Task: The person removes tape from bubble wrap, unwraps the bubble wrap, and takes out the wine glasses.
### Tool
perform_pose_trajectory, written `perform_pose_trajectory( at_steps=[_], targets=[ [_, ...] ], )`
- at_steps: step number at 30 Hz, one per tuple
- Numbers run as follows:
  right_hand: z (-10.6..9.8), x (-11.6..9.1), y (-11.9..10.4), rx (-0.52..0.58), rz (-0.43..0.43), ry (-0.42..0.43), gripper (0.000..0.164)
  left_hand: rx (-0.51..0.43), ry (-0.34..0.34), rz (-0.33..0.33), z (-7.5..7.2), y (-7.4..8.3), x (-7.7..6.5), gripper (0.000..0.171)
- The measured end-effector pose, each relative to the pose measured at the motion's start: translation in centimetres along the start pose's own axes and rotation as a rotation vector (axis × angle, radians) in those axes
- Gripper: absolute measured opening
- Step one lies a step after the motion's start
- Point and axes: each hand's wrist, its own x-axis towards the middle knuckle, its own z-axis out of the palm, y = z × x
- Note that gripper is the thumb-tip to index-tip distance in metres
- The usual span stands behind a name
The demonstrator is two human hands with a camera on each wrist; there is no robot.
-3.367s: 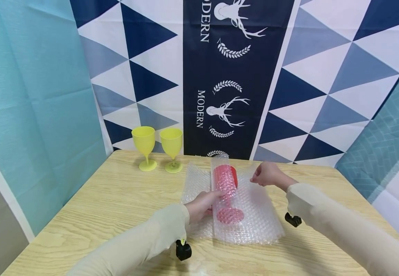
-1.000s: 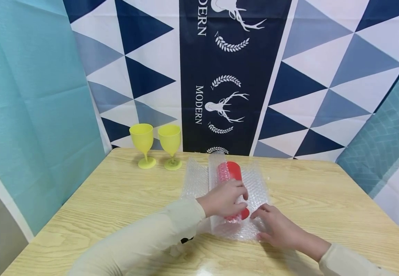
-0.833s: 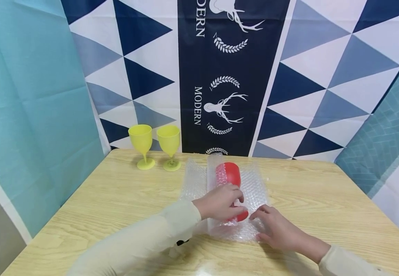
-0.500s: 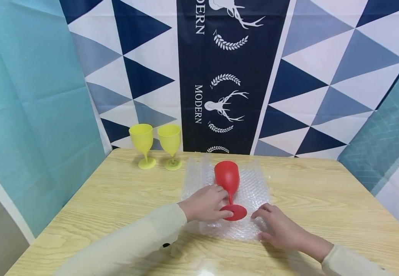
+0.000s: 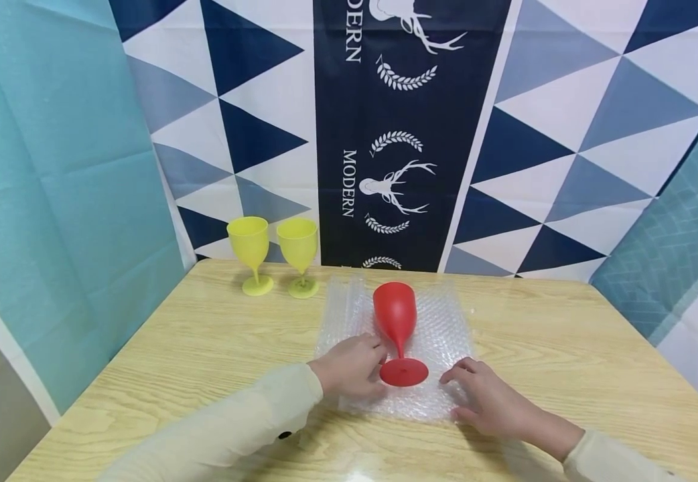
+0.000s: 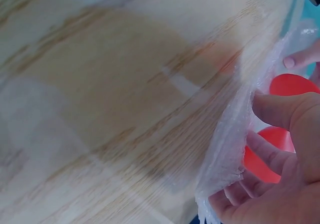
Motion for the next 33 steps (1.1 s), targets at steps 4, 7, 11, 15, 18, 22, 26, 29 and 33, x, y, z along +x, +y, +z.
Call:
perform_pose_trajectory(
  at_steps=[4,7,11,15,18,22,26,29,33],
  targets=[
    [0.1,0.1,0.1,0.007,0.014,-0.023,0.040,0.093,0.005,0.042,-0.2,-1.0,-1.0,0.028],
    [0.1,0.1,0.2,0.004,0.011,-0.018,0.040,0.106,0.009,0.059,-0.3,-1.9,-1.9,0.029],
    [0.1,0.1,0.2,0.003,0.005,-0.012,0.041,0.049,-0.002,0.052,-0.4,-3.1,-3.1,0.032],
    [0.0,0.1,0.2,0.010,0.008,-0.023,0.041,-0.010,-0.022,0.033,-0.4,-4.2,-4.2,0.035],
    [-0.1,0.2,0.3,0.015,-0.001,-0.024,0.041,-0.055,-0.037,0.027,-0.5,-4.9,-4.9,0.038],
    [0.0,0.2,0.5,0.017,-0.033,0.002,0.040,-0.127,-0.057,0.015,-0.5,-5.7,-5.8,0.041],
    [0.1,0.2,0.7,0.018,-0.062,0.024,0.040,-0.178,-0.053,0.005,-0.2,-6.4,-6.6,0.041],
    [0.1,0.2,1.0,0.027,-0.075,0.025,0.040,-0.227,-0.041,-0.008,0.1,-6.6,-7.0,0.041],
    [0.0,0.1,1.3,0.042,-0.079,0.024,0.039,-0.280,-0.025,-0.025,0.3,-6.5,-7.2,0.041]
  ],
)
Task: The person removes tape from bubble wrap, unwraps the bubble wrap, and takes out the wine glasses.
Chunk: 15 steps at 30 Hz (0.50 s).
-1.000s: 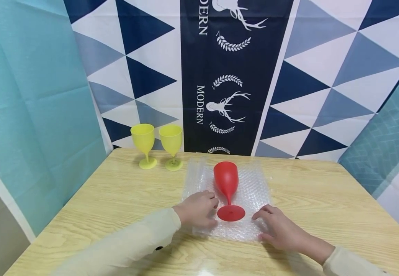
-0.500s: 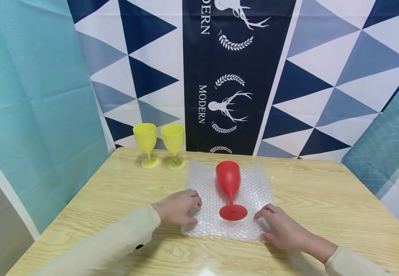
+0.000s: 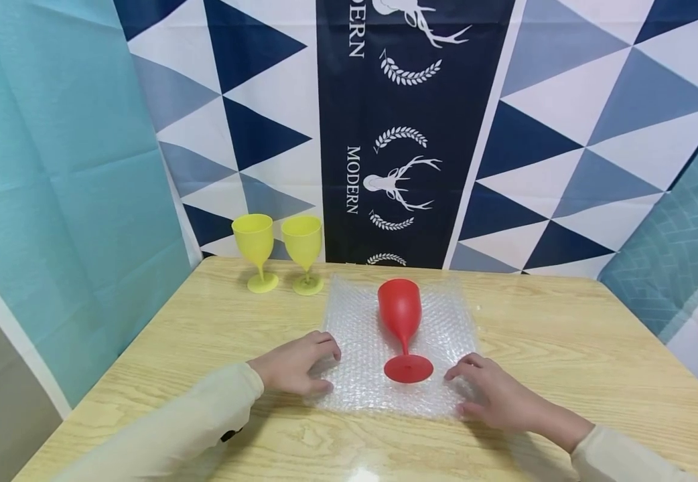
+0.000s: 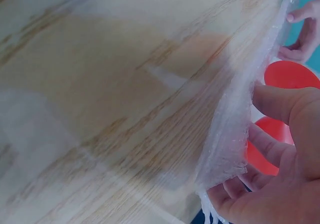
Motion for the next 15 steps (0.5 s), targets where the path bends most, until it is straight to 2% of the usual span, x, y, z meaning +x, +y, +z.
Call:
perform_pose_trajectory(
  at_steps=[8,12,15],
  targets=[
    [-0.1,0.0,0.1,0.014,0.011,-0.014,0.039,-0.010,-0.001,0.000,0.2,-0.1,0.1,0.043],
    [0.0,-0.1,0.0,0.017,0.013,-0.007,0.039,0.016,-0.034,-0.007,-0.1,0.2,0.4,0.042],
    [0.1,-0.1,-0.2,0.002,0.016,-0.002,0.040,0.065,-0.079,0.008,-0.9,0.7,1.2,0.040]
  ],
)
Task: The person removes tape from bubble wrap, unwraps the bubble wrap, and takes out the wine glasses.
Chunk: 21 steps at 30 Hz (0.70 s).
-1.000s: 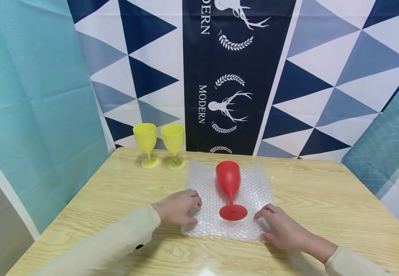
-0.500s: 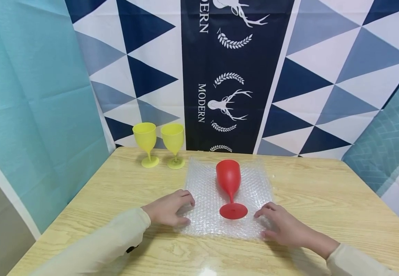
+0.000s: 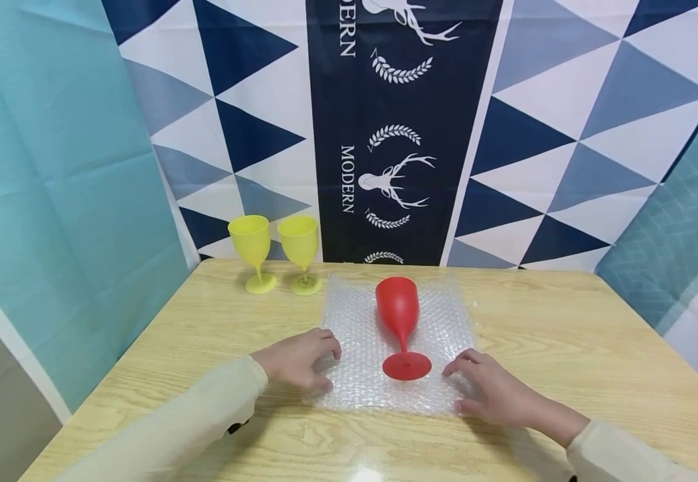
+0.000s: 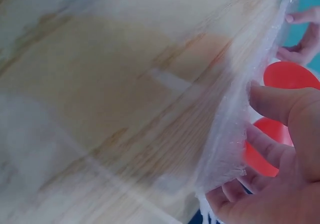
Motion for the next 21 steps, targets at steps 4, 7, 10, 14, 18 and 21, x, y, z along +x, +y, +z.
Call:
perform_pose_trajectory(
  at_steps=[4,7,10,14,18,21],
  targets=[
    [-0.1,0.2,-0.3,-0.025,0.030,-0.059,0.041,0.072,-0.072,0.007,-1.3,0.6,1.5,0.034],
    [-0.3,0.4,-0.5,-0.037,0.049,-0.111,0.042,0.107,-0.112,0.001,-2.1,0.9,2.6,0.027],
    [-0.4,0.6,-0.6,-0.051,0.035,-0.118,0.042,0.085,-0.142,-0.007,-2.6,1.1,3.7,0.020],
    [-0.5,0.8,-0.6,-0.046,0.015,-0.118,0.043,-0.016,-0.187,-0.043,-3.3,1.5,4.7,0.016],
    [-0.6,1.0,-0.7,-0.028,0.029,-0.140,0.044,-0.154,-0.214,-0.112,-4.4,2.0,5.4,0.026],
    [-0.7,1.1,-0.7,-0.023,0.047,-0.152,0.044,-0.247,-0.225,-0.166,-5.4,2.3,6.0,0.039]
  ],
)
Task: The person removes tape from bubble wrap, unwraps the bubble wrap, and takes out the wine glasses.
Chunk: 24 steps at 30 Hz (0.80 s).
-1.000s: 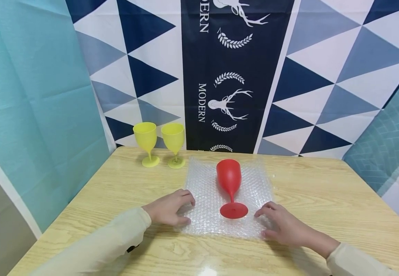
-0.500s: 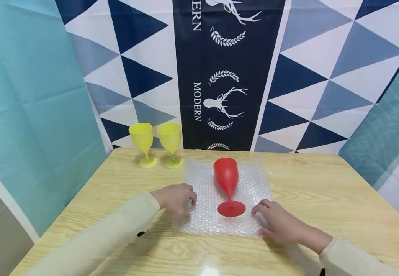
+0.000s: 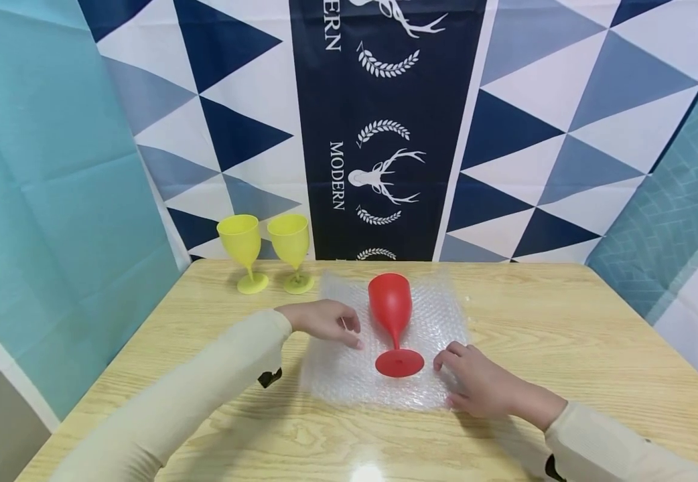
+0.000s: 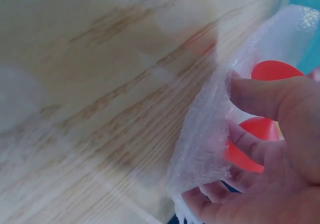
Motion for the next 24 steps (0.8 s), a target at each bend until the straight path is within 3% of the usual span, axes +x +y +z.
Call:
perform_pose_trajectory(
  at_steps=[6,10,15,21,24],
  targets=[
    [0.0,0.0,0.1,0.006,0.002,0.003,0.044,-0.175,-0.010,-0.097,-1.9,1.4,0.9,0.051],
    [-0.1,0.0,0.1,0.009,-0.003,0.009,0.044,-0.324,0.001,-0.204,-3.1,2.5,1.4,0.058],
    [-0.2,0.1,0.3,0.013,-0.010,0.035,0.043,-0.516,0.065,-0.306,-4.1,3.9,2.0,0.062],
    [0.0,-0.1,0.3,0.039,0.018,0.014,0.044,-0.669,0.158,-0.426,-4.5,5.1,3.2,0.068],
    [0.0,-0.1,0.3,0.040,0.013,0.016,0.044,-0.821,0.204,-0.506,-5.0,5.4,4.2,0.073]
  ],
)
